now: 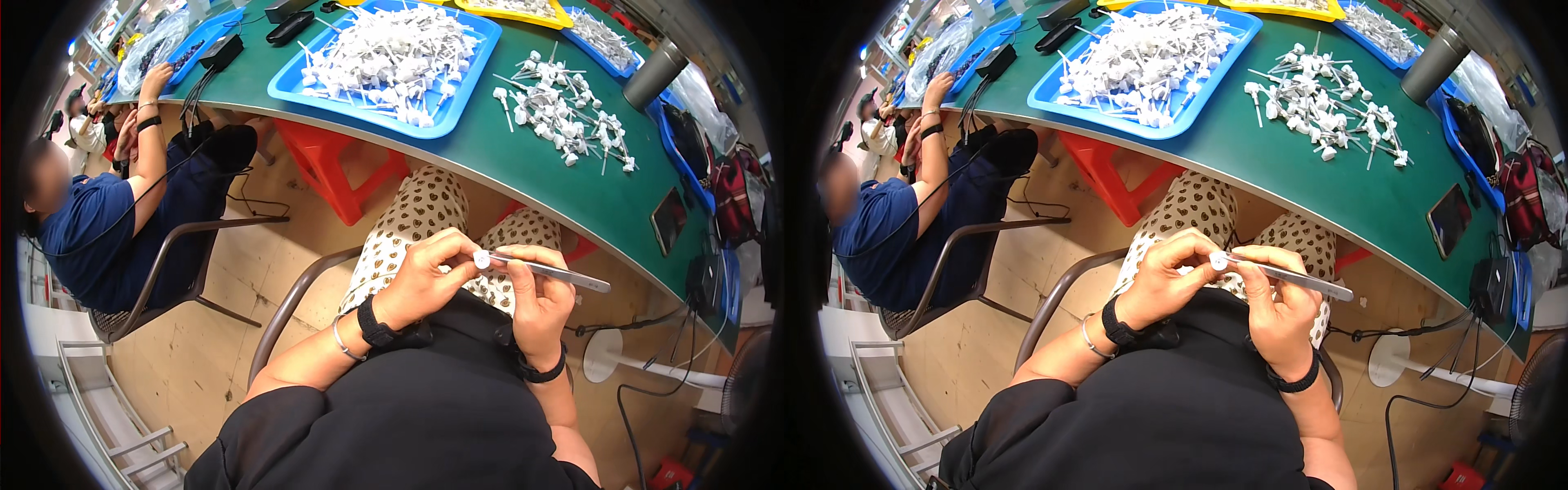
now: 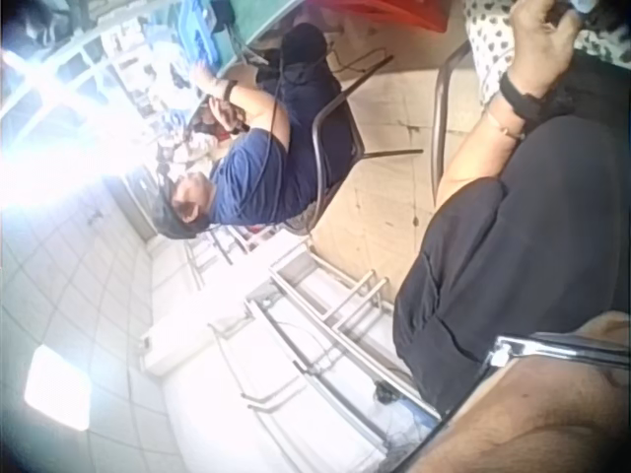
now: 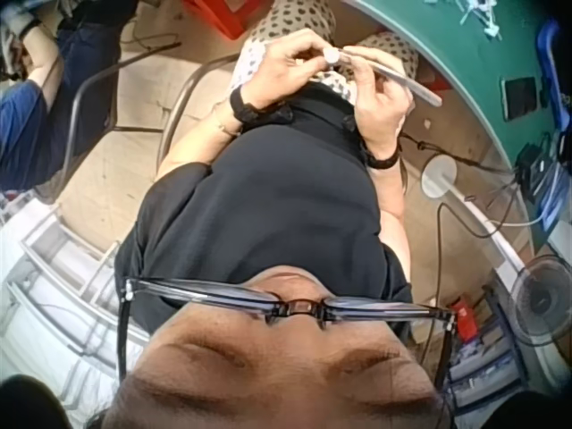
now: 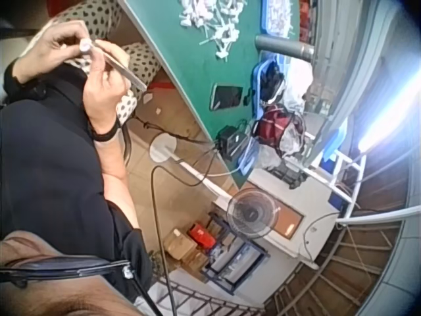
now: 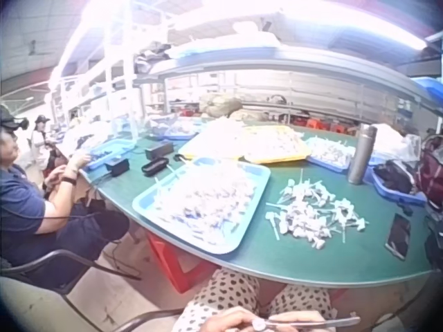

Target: The person sits at a green workbench and uses tweezers to manipulate small white plastic components. They repeatedly pick up individual pieces, adjust them with the tool, and place them onto a pile on the table.

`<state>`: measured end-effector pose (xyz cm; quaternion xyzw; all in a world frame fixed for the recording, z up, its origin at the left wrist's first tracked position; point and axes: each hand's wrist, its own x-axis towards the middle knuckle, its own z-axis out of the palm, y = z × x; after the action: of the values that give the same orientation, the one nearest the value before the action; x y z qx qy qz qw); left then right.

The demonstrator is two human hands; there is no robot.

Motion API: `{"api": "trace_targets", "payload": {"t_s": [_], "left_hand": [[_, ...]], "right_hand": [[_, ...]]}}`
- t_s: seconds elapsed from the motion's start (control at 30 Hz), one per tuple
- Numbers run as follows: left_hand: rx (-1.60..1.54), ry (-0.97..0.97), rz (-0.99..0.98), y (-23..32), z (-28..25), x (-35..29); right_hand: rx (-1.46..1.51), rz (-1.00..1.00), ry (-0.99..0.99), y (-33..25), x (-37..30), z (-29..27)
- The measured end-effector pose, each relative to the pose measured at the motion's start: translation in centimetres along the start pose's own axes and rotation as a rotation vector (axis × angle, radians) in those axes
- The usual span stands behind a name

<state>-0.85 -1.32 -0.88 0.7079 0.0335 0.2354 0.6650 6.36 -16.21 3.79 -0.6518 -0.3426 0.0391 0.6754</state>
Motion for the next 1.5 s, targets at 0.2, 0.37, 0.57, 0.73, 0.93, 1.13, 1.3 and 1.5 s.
{"api": "trace_targets", "payload": {"t_s": [0.2,0.37,0.57,0.73,0.93,1.13,1.3,1.5], "left_hand": [[0.061,-0.046,0.017,-0.21,-0.33,-0.1],[0.052,-0.044,0.011,-0.36,-0.26,-0.15],[0.067,-0.041,0.023,-0.29,-0.26,-0.13],[0.039,0.004,0.037,-0.11,0.06,-0.12],[0.03,-0.003,0.04,-0.31,0.1,-0.15],[0.068,-0.009,0.056,-0.22,-0.01,-0.1],[0.091,-0.009,0.059,-0.19,-0.09,-0.08],[0.071,-0.009,0.065,-0.3,-0.06,-0.06]], "right_hand": [[-0.064,-0.009,-0.007,0.53,-0.19,-0.06],[-0.068,-0.039,-0.012,0.77,-0.13,-0.11],[-0.032,-0.001,-0.011,0.74,-0.15,-0.22],[-0.054,-0.021,-0.019,0.72,-0.11,-0.19],[-0.105,-0.045,-0.025,0.69,-0.07,-0.18],[-0.099,-0.056,-0.01,0.85,-0.15,-0.01],[-0.106,-0.055,-0.014,0.85,-0.1,-0.04],[-0.067,-0.033,-0.016,0.79,-0.04,0.04]]}}
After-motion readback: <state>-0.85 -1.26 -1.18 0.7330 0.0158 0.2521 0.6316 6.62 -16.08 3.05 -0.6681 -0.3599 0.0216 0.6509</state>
